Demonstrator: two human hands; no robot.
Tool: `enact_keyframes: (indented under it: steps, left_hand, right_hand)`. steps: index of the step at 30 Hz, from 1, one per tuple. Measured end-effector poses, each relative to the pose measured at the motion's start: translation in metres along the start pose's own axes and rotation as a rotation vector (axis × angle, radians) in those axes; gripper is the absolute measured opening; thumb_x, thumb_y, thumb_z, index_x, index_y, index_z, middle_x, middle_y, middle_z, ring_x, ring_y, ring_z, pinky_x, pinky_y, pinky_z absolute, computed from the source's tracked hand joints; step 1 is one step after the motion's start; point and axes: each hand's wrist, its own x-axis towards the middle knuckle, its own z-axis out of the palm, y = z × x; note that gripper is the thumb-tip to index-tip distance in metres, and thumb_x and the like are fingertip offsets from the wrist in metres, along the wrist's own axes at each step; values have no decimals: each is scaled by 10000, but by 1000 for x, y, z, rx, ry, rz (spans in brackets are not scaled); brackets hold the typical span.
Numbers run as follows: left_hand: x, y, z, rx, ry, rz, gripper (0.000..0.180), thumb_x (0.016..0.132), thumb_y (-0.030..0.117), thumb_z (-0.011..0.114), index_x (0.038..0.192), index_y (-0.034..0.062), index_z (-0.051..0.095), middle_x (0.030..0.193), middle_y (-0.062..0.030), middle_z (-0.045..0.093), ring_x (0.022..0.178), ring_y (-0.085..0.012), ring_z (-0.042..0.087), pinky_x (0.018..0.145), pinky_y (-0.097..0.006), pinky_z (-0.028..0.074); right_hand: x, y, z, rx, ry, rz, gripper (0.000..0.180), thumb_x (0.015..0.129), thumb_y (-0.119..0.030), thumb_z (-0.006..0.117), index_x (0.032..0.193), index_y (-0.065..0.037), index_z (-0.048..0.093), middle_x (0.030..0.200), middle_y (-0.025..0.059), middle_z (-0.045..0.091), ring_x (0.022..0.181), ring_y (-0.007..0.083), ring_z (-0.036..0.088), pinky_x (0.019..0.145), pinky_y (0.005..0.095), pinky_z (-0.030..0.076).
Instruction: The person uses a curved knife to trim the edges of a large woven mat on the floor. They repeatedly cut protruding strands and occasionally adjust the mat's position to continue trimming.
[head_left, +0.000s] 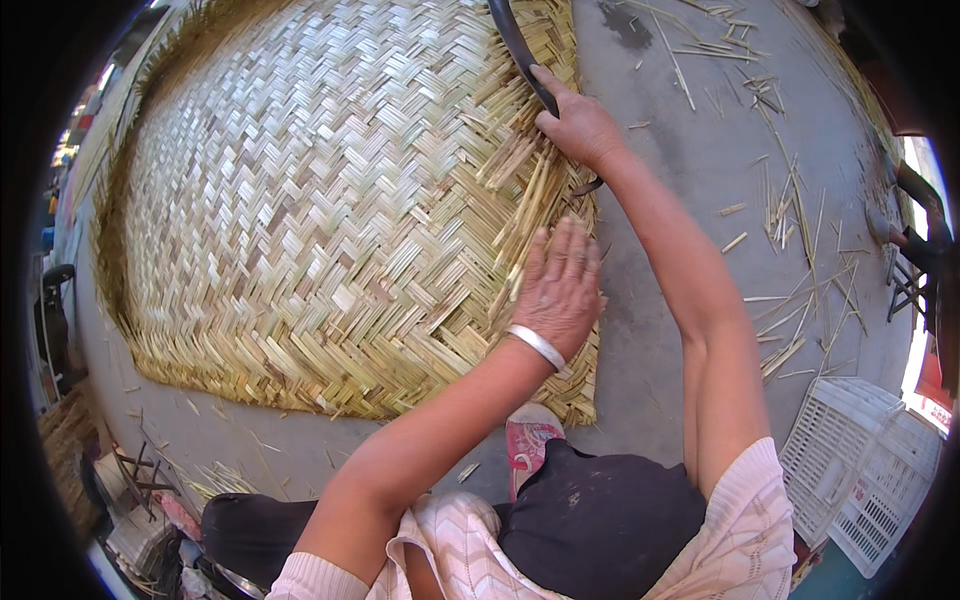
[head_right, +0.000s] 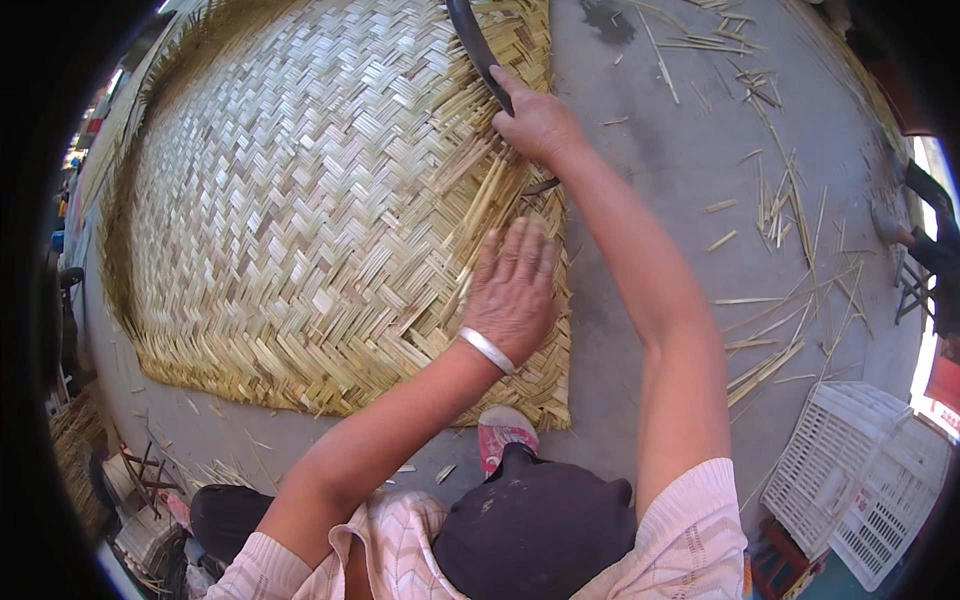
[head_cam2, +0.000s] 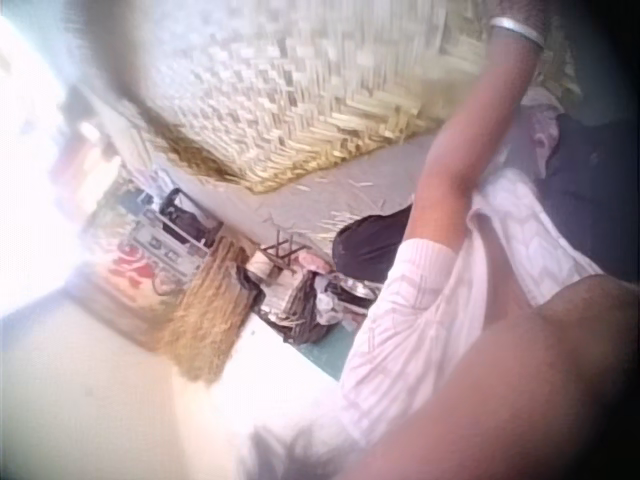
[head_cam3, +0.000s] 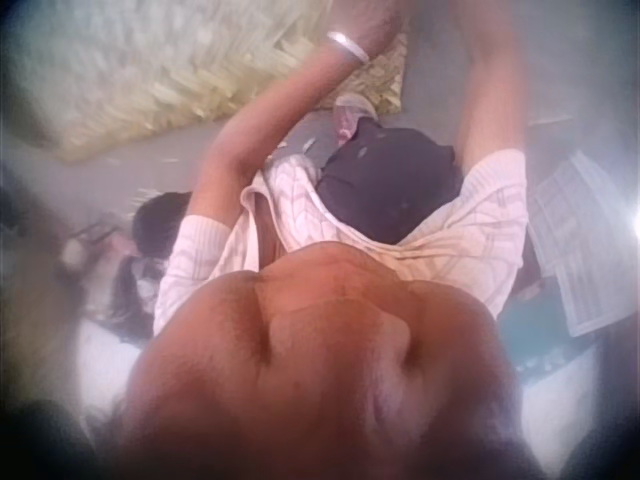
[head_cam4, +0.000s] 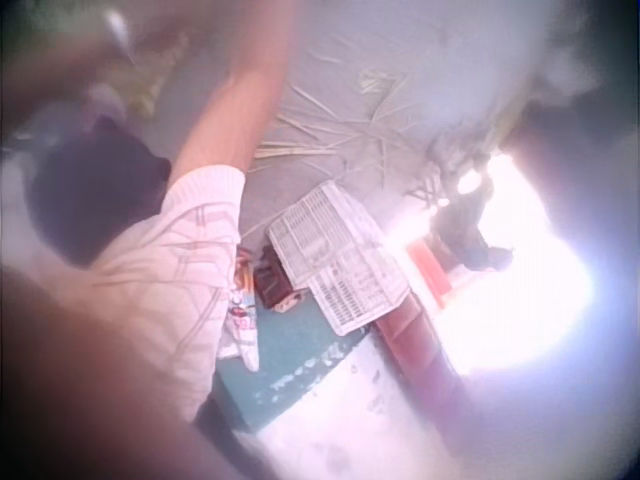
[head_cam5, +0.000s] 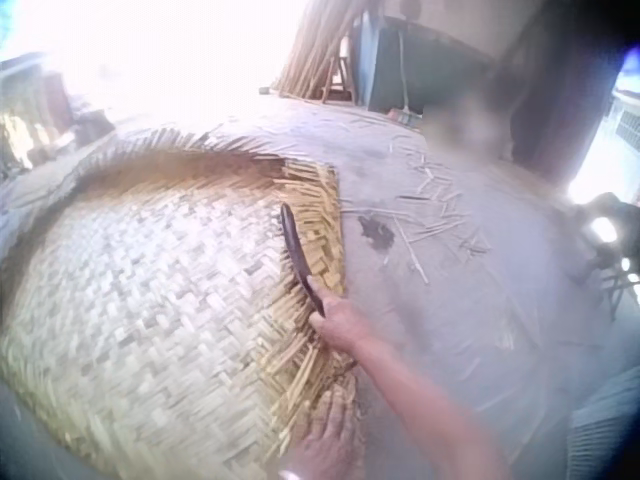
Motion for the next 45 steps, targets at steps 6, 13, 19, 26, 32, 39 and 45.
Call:
enact_keyframes:
  steps: [6, 13, 19, 26, 32, 39, 45]
  left_hand:
    - [-21, -63, 44, -4, -111, 31, 881, 845, 628, 556, 1485, 57, 354, 1587, -134, 270, 1493, -269, 182, 1213, -478, 59]
    - [-21, -78, 60, -173, -263, 3, 866, 891, 654, 469, 1500, 55, 328, 1599, -139, 234, 1499, -275, 157, 1208, -481, 53]
    - [-23, -77, 64, -123, -303, 5, 862, 885, 641, 480, 1499, 55, 325, 1598, -141, 235, 1499, -286, 156, 1204, -500, 44]
    - [-22, -75, 61, -53, -318, 16, 863, 892, 642, 460, 1512, 63, 302, 1600, -152, 223, 1507, -284, 123, 1202, -503, 21]
    - [-21, -74, 63, 48, -448, 27, 719, 956, 526, 378, 1533, 108, 276, 1626, -108, 175, 1517, -263, 99, 1201, -500, -19]
    - [-1, -76, 31, 41, -597, 71, 652, 971, 356, 405, 1534, 72, 240, 1633, -134, 130, 1517, -290, 96, 1201, -508, 92]
    - [65, -97, -54, -79, -948, 372, 595, 880, 356, 578, 1380, 50, 478, 1480, -150, 404, 1388, -284, 375, 1110, -473, 320]
  right_hand:
    - [9, -5, 39, -119, -77, 31, 685, 835, -299, 540, 1497, -266, 366, 997, 198, 698, 905, 369, 674, 848, 458, 532]
    - [12, -13, 52, -244, -134, 7, 679, 845, -284, 549, 1498, -280, 361, 884, 178, 696, 787, 359, 685, 721, 485, 558]
    - [11, -8, 57, -217, -135, -3, 676, 854, -284, 555, 1500, -287, 352, 868, 176, 688, 731, 371, 680, 683, 492, 559]
    - [14, -11, 53, -179, -234, 37, 659, 850, -244, 556, 1485, -218, 382, 876, 195, 681, 777, 372, 686, 681, 491, 559]
    - [21, -20, 42, -164, -306, 90, 704, 861, -263, 547, 1522, -267, 306, 916, 223, 675, 825, 384, 683, 721, 505, 553]
    - [31, -33, 28, -186, -478, 151, 739, 868, -158, 512, 1551, -207, 235, 1035, 213, 688, 951, 359, 679, 820, 476, 537]
    - [40, -40, 24, -241, -582, 144, 775, 888, -142, 475, 1573, -185, 115, 1116, 216, 673, 1010, 349, 665, 864, 458, 527]
